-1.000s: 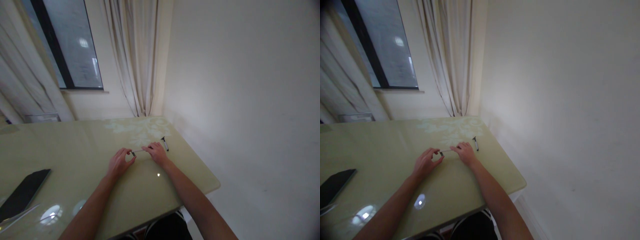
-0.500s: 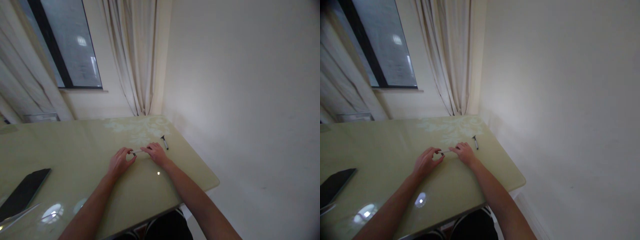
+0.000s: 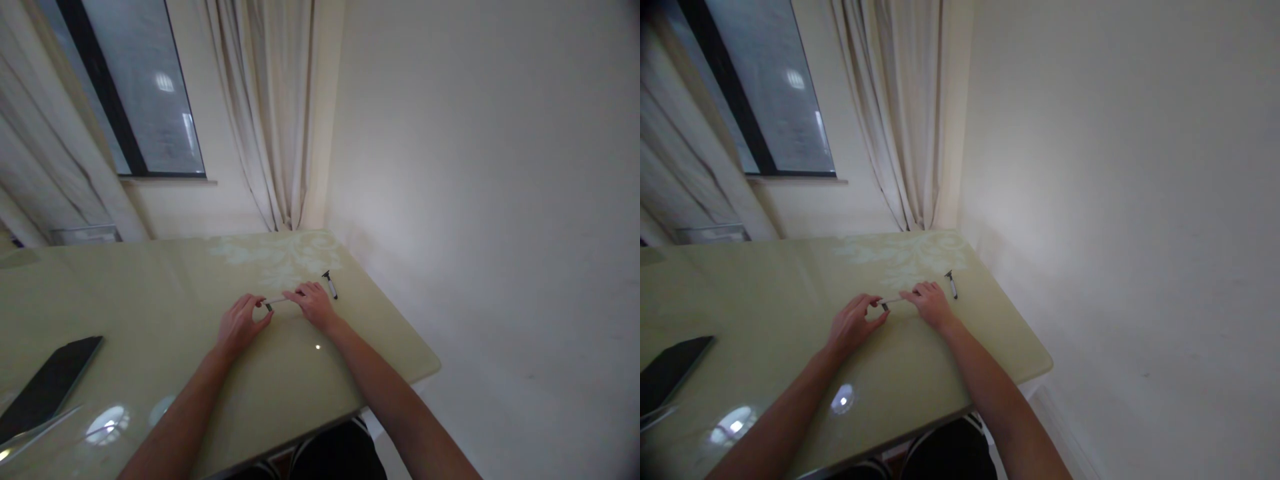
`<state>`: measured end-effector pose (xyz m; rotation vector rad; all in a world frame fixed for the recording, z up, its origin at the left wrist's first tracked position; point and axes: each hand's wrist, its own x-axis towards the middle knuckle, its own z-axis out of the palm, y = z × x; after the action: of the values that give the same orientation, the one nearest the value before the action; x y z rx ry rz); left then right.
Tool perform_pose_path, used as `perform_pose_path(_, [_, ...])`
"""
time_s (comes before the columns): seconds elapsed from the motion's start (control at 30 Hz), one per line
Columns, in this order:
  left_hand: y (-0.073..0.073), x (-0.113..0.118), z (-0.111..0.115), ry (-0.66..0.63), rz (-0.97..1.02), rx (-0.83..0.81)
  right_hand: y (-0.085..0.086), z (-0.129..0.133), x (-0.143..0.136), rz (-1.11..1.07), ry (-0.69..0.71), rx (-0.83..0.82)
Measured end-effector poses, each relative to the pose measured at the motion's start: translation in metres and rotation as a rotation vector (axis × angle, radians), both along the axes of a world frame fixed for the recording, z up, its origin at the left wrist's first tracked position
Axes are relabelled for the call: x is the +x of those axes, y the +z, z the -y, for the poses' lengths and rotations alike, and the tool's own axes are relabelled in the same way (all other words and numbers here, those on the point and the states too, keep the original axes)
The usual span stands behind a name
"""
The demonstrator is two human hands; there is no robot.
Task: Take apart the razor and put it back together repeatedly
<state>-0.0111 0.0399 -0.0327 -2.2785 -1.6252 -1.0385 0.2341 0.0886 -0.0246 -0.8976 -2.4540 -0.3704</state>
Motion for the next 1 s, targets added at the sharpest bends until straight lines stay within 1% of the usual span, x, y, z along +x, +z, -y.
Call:
perform_pose_path(0.1, [-0.001,0.0,0.0,-0.007,-0.022,-0.01,0.001,0.0,0.0,0.06,0.054,-0.011])
perform_pose_path(0.23, [-0.001,0.0,0.0,-0.001,-0.009,-0.008,0.0,-0.002,0.002,0.002,-0.018,-0.013])
perform_pose_path(0.37, [0.0,0.0,0.0,-0.002,-0.007,-0.014,0.0,-0.003,0.005,0.03,0.033,-0.025])
perform_pose_path(0.47, [0.0,-0.001,0.0,0.008,0.017,0.002,0.001,-0.002,0.005,-0.021,-0.027,-0.024])
perform_pose_path(0.5, [0.0,-0.001,0.0,0.005,0.017,0.001,0.001,-0.002,0.005,-0.02,-0.023,-0.027])
perform_pose_path(0.6, [0.001,0.0,0.0,-0.007,0.007,-0.017,0.002,-0.002,0.006,0.018,0.044,-0.043])
perform_pose_path(0.73, [0.003,0.0,0.001,0.016,0.032,-0.031,0.002,-0.003,0.006,-0.034,-0.018,-0.047])
perform_pose_path(0.87, [0.004,-0.001,0.003,0.036,0.057,-0.095,0.005,-0.005,0.009,-0.02,0.043,-0.095])
perform_pose_path(0.93, [0.004,-0.001,0.002,0.047,0.089,-0.156,0.01,-0.008,0.017,-0.146,-0.035,-0.133])
perform_pose_path(1.0, [0.005,0.0,0.0,0.04,0.123,-0.243,0.016,-0.013,0.031,-0.334,-0.179,-0.182])
